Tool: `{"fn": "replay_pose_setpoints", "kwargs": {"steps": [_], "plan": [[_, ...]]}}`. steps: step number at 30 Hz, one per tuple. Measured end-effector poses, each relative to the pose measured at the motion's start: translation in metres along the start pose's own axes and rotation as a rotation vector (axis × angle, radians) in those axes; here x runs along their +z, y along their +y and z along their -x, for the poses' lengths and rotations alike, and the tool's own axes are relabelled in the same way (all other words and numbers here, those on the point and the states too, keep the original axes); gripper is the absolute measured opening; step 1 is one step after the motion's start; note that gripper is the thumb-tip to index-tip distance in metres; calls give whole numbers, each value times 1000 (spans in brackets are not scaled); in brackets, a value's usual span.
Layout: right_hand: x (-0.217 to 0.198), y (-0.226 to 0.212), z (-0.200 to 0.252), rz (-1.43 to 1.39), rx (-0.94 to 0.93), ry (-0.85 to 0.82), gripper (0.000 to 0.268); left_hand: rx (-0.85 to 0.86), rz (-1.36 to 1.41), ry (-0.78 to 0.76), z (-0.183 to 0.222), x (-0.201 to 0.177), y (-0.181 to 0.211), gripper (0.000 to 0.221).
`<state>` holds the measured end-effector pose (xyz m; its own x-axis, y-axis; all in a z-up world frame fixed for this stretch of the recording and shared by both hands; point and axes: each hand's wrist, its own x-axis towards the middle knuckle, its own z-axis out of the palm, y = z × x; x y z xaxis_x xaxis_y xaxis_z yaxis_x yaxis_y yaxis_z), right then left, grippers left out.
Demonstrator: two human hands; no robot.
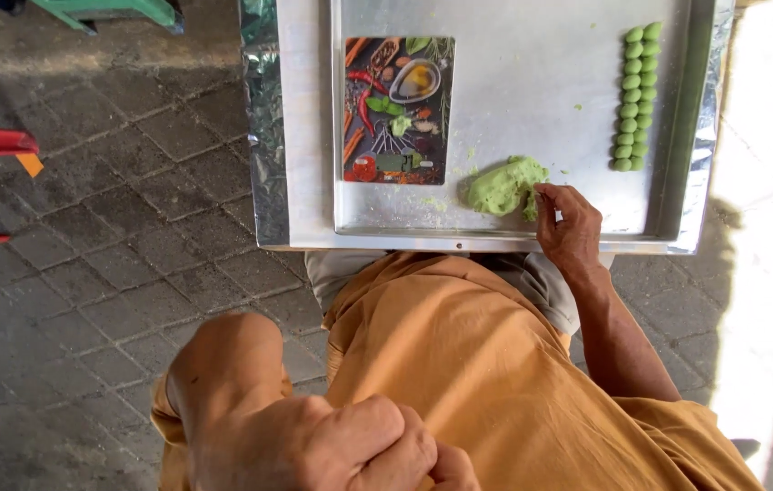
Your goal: The person is portioning green dough using a digital scale, rolling the portions into small balls, and arranging them in rows on a metal tray.
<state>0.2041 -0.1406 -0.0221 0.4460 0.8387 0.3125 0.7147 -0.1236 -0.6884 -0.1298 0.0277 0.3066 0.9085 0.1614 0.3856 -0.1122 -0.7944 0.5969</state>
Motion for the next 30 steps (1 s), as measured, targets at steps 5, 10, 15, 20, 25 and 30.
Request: {"fn": "replay_pose_setpoints", "kwargs": {"steps": [5,10,15,20,25,30], "plan": [[0,2,2,21,-47,37,12,-125,-30,-116,0,6,10,32],[0,1,-1,23,-42,73,13,-198,-93,-210,1,-1,15,32],[2,7,5,57,-37,98,12,-334,-162,-353,-1,-2,22,33],[6,13,8,22,-46,96,14,-473,-229,-436,11,-5,40,33],[0,8,0,47,-36,126,13,-526,-319,-513,0,-25,21,34],[-2,13,8,130,-58,92,14,35,957,725,10,41,-92,65]]}}
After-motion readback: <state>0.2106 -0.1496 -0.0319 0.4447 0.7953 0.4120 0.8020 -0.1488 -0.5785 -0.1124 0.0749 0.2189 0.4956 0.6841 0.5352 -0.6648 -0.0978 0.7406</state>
